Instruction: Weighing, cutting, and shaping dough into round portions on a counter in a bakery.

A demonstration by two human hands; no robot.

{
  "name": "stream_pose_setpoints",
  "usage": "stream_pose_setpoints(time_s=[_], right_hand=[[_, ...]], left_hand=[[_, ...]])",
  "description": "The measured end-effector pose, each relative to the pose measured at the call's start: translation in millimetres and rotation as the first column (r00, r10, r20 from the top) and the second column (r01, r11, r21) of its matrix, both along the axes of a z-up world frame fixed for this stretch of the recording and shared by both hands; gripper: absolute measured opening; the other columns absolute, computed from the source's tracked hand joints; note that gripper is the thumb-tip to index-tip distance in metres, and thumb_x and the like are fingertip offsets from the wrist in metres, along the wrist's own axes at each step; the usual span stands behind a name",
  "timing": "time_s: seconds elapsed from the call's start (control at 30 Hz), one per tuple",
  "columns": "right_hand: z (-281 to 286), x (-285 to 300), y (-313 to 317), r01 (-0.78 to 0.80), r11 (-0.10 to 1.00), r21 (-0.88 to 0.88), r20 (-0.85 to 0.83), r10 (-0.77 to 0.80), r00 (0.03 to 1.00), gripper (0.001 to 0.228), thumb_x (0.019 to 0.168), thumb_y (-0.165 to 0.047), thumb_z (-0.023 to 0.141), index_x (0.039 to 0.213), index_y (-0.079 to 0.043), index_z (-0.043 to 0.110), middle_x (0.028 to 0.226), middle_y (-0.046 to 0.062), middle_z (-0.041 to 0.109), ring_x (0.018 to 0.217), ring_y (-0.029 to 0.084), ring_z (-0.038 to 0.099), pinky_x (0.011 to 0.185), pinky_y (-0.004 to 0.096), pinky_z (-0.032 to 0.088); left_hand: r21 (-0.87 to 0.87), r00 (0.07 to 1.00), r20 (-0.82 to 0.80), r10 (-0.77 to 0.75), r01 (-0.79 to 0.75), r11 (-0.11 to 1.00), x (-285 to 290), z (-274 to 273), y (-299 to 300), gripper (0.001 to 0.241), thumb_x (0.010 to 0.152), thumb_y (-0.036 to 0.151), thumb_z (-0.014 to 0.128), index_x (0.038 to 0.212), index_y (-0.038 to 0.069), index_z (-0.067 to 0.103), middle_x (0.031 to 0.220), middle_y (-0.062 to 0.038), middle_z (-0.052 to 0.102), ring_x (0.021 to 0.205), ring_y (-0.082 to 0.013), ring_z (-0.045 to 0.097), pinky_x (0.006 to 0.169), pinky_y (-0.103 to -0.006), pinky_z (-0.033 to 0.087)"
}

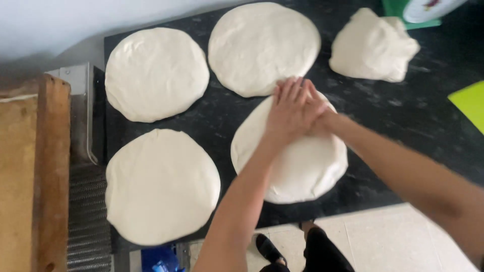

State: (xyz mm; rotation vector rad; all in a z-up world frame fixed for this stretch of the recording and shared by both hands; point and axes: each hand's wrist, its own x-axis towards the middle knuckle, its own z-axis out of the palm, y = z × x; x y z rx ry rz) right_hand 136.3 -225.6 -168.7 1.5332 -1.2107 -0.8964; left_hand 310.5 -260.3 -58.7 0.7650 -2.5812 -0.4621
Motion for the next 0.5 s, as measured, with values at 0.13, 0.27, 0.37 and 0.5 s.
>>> stream_pose_setpoints(time_s=[0.13, 0.27, 0.37, 0.5], right_hand=[[11.6, -6.5, -11.8, -0.184, 0.800, 0.571, 0.821, -0.555, 0.135, 0.068, 0.107, -0.053, 0.040, 0.167, -0.023, 0.030, 0.174, 0.005, 0.025, 0.165, 0.029, 0.014, 0.136, 0.059, 0.008], [101.9, 76.0, 83.1, 0.068, 0.838, 0.541, 0.773, -0.527, 0.352, 0.099, 0.090, -0.061, 0.052, 0.165, -0.017, 0.004, 0.173, 0.011, -0.007, 0.158, 0.034, -0.006, 0.115, 0.073, 0.004], [136.0, 89.3, 110.5, 0.186, 0.818, 0.545, 0.704, -0.567, 0.429, 0.112, 0.086, -0.065, 0.056, 0.165, -0.009, 0.000, 0.170, 0.016, -0.013, 0.156, 0.041, -0.013, 0.112, 0.074, 0.003], [116.8, 54.8, 108.7, 0.155, 0.883, 0.443, 0.796, -0.467, 0.384, 0.100, 0.092, -0.060, 0.049, 0.166, -0.014, 0.001, 0.173, 0.011, -0.010, 0.158, 0.038, -0.012, 0.115, 0.073, 0.004]], left_hand=[[0.200, 0.927, 0.302, -0.222, 0.166, 0.966, 5.1, 10.9, -2.8, 0.073, 0.098, 0.035, 0.033, 0.168, 0.013, 0.030, 0.162, -0.019, 0.043, 0.148, -0.0344, 0.035, 0.121, -0.0521, 0.029], [-0.592, 0.991, 0.125, -0.039, 0.106, 0.799, 43.1, 4.9, 59.4, 0.089, 0.088, 0.065, 0.046, 0.162, 0.021, 0.021, 0.165, -0.017, 0.026, 0.146, -0.0345, 0.018, 0.117, -0.0634, 0.010], [0.239, 0.989, 0.124, -0.082, 0.051, 0.970, 45.6, 18.0, 106.4, 0.084, 0.105, 0.062, 0.038, 0.165, 0.009, 0.012, 0.173, -0.015, 0.010, 0.160, -0.0309, 0.008, 0.125, -0.0594, 0.004], [0.078, 0.997, 0.057, 0.058, -0.062, 0.995, 12.9, 18.5, 114.8, 0.098, 0.097, 0.073, 0.038, 0.166, 0.011, 0.010, 0.174, -0.014, 0.009, 0.164, -0.0304, 0.008, 0.130, -0.0559, 0.007]])
